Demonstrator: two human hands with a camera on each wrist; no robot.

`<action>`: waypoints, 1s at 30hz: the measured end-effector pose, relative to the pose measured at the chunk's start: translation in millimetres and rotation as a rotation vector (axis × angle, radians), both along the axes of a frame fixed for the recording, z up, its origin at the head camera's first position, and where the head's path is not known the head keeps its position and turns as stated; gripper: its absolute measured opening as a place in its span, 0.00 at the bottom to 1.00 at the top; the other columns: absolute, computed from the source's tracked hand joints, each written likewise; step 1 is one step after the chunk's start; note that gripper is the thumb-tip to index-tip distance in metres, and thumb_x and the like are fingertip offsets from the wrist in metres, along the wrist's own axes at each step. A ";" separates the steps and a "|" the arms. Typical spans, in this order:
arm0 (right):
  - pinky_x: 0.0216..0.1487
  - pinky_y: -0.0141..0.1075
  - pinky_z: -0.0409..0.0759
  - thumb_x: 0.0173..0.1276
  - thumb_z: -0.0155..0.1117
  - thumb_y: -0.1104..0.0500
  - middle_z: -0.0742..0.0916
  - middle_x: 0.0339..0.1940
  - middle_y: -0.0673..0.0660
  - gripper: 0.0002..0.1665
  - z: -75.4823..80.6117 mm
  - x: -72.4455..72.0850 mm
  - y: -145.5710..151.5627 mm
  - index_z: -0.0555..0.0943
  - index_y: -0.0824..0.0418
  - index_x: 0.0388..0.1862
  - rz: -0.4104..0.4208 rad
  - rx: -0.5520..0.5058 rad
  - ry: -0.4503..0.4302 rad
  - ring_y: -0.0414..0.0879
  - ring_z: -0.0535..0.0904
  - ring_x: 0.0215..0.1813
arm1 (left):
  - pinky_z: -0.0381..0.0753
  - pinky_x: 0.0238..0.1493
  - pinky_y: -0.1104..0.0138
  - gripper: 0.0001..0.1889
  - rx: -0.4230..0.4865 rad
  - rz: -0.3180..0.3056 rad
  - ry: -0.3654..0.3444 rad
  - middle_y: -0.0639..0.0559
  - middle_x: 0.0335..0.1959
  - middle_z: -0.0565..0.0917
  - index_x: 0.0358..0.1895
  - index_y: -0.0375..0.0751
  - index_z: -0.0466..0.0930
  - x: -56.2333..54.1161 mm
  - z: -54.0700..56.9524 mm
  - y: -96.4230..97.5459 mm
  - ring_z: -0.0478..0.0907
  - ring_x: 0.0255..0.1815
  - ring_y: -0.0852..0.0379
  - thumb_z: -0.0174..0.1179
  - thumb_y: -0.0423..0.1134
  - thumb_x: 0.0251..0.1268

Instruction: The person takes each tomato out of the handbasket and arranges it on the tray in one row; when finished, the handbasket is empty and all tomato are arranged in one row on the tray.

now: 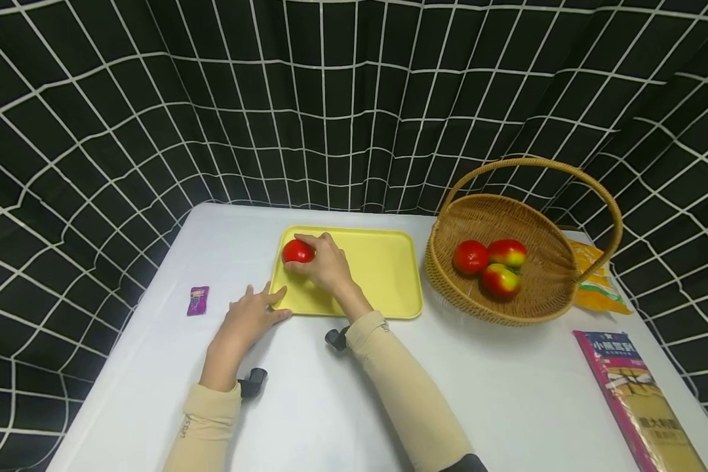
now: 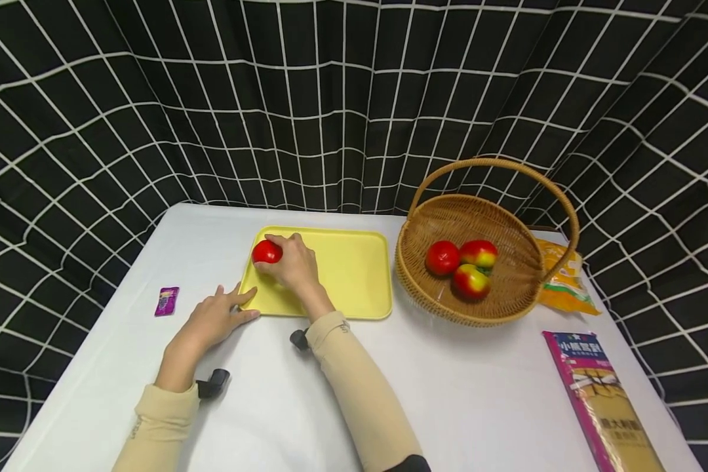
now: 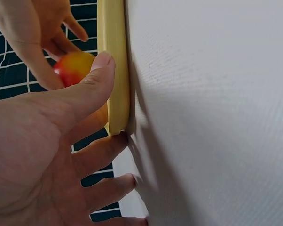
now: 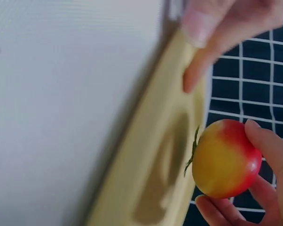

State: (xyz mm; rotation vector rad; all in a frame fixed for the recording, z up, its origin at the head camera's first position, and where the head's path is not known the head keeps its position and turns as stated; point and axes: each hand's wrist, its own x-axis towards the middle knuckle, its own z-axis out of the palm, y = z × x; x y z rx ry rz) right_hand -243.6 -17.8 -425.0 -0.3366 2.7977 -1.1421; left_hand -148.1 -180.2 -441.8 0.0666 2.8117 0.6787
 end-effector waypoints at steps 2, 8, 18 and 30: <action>0.67 0.49 0.83 0.66 0.80 0.47 0.82 0.61 0.61 0.39 -4.2 -0.5 -1.5 0.79 0.45 0.75 -0.003 0.021 0.001 0.58 0.82 0.63 | 0.53 0.73 0.19 0.32 0.000 -0.003 0.001 0.32 0.82 0.63 0.78 0.45 0.72 -1.0 -0.5 1.8 0.50 0.82 0.18 0.64 0.50 0.76; 0.69 0.49 0.82 0.67 0.80 0.48 0.83 0.61 0.60 0.40 -10.9 -2.1 -1.2 0.77 0.45 0.77 -0.008 0.029 -0.001 0.57 0.82 0.64 | 0.53 0.73 0.19 0.32 0.010 -0.009 0.002 0.33 0.82 0.63 0.78 0.45 0.71 -2.7 -1.6 6.9 0.50 0.82 0.18 0.64 0.50 0.76; 0.77 0.54 0.74 0.64 0.81 0.44 0.82 0.75 0.56 0.46 -4.8 -2.4 8.0 0.74 0.44 0.80 -0.038 -0.024 -0.032 0.56 0.77 0.75 | 0.53 0.73 0.20 0.32 0.009 -0.006 -0.009 0.33 0.83 0.62 0.78 0.46 0.71 -1.4 1.9 9.7 0.49 0.83 0.19 0.64 0.50 0.76; 0.70 0.51 0.80 0.64 0.82 0.54 0.84 0.68 0.60 0.36 81.1 32.2 132.7 0.80 0.59 0.69 -0.158 -0.373 0.161 0.58 0.79 0.70 | 0.50 0.73 0.20 0.33 0.023 0.007 -0.021 0.32 0.83 0.62 0.79 0.43 0.70 4.3 5.4 4.1 0.48 0.83 0.19 0.64 0.50 0.75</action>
